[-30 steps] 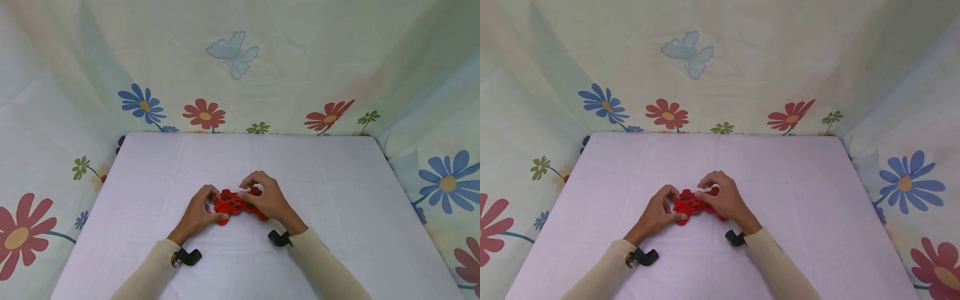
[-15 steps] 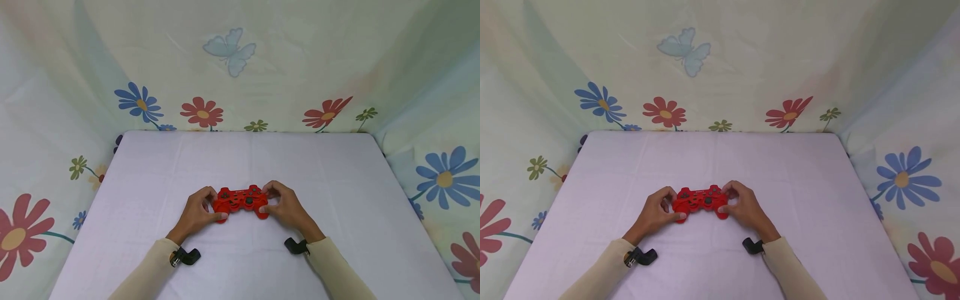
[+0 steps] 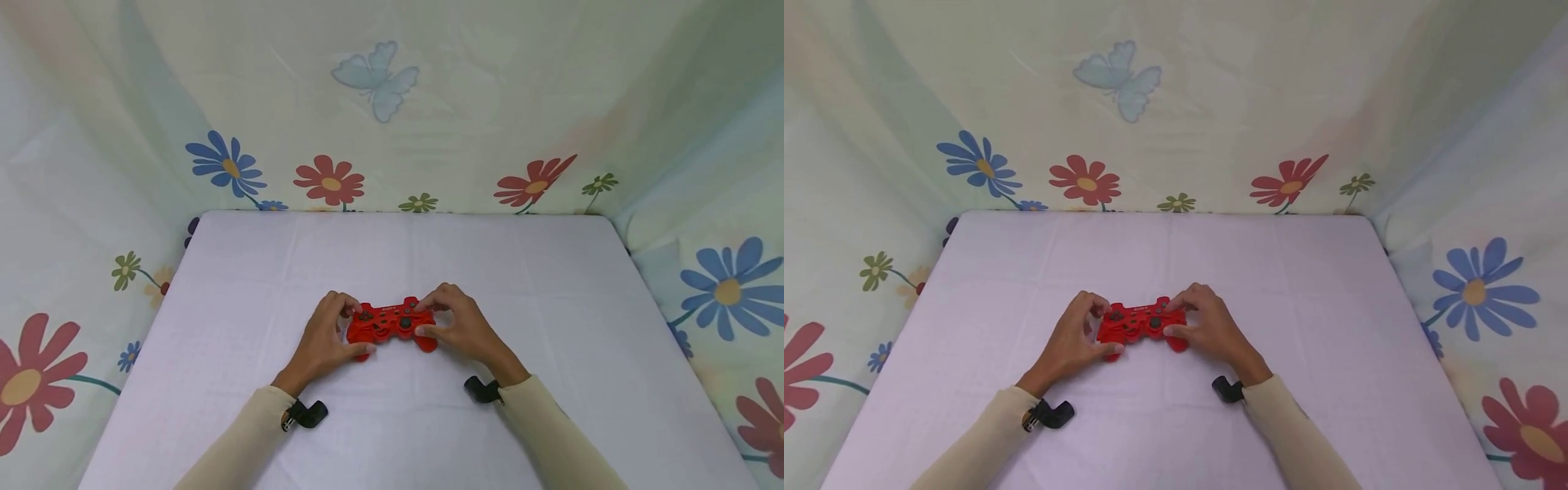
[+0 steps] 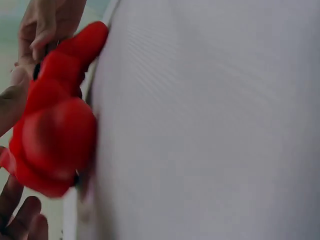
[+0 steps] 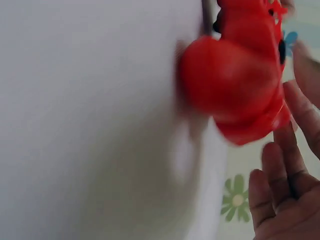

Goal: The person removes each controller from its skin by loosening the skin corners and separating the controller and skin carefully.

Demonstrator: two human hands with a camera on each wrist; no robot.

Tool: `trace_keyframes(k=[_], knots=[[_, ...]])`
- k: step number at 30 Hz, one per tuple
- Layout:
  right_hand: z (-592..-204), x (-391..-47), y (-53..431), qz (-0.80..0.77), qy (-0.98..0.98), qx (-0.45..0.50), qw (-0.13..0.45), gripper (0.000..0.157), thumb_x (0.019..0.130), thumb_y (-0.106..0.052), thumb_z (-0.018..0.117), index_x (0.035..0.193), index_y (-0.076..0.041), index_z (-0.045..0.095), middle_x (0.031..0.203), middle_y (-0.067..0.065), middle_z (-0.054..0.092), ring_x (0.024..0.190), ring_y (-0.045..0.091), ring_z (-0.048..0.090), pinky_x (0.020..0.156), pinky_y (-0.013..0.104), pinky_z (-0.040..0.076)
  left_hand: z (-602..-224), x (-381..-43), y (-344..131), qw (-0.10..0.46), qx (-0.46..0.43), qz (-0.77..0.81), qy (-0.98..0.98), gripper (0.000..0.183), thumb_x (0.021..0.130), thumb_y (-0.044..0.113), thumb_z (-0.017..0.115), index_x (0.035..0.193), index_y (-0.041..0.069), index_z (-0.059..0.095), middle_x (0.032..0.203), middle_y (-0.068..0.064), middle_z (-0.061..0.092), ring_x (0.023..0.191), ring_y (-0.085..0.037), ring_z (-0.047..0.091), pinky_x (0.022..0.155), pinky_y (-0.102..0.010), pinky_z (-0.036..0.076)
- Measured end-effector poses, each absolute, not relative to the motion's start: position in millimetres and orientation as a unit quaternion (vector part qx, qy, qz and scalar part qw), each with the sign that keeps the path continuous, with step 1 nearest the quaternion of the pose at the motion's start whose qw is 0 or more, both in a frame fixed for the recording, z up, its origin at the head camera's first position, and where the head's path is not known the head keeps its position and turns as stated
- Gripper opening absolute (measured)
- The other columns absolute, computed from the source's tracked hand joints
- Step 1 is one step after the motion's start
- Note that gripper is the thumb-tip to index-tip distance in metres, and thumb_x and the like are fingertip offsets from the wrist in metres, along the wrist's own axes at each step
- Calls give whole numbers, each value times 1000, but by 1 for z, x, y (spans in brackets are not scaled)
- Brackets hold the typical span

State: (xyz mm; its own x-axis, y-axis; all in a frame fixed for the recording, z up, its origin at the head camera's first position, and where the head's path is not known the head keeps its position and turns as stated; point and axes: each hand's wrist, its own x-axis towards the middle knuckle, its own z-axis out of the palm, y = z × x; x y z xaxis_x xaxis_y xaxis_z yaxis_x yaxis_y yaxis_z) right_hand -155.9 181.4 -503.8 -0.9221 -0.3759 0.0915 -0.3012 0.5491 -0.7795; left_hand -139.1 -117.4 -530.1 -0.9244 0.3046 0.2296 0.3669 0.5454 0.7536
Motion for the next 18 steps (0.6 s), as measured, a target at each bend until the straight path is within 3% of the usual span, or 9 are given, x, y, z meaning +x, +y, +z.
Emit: trace_keyframes(k=[4,11,18], knots=[[-493,-162,169,-408,884,-219,59,26,90,-16,87,113,-20,78,107,-4,70,100,18,58,88,45,54,-522,-146,-104,45,-218,-447,-867,50,78,35,97,116,23,67,114,10,69,113,-12,52,95,-38,50],[-482,-172,156,-365,895,-228,118,10,97,-8,77,106,-10,74,99,-1,68,93,16,58,83,32,52,-527,-152,-87,43,-218,-496,-839,32,85,32,92,109,24,73,102,11,74,104,-11,56,95,-39,42],[-482,-174,150,-395,885,-194,150,4,104,-8,66,104,-6,69,98,6,65,99,22,56,85,34,49,-531,-153,-81,28,-222,-508,-832,32,87,31,90,112,26,71,105,11,71,107,-11,55,97,-42,39]])
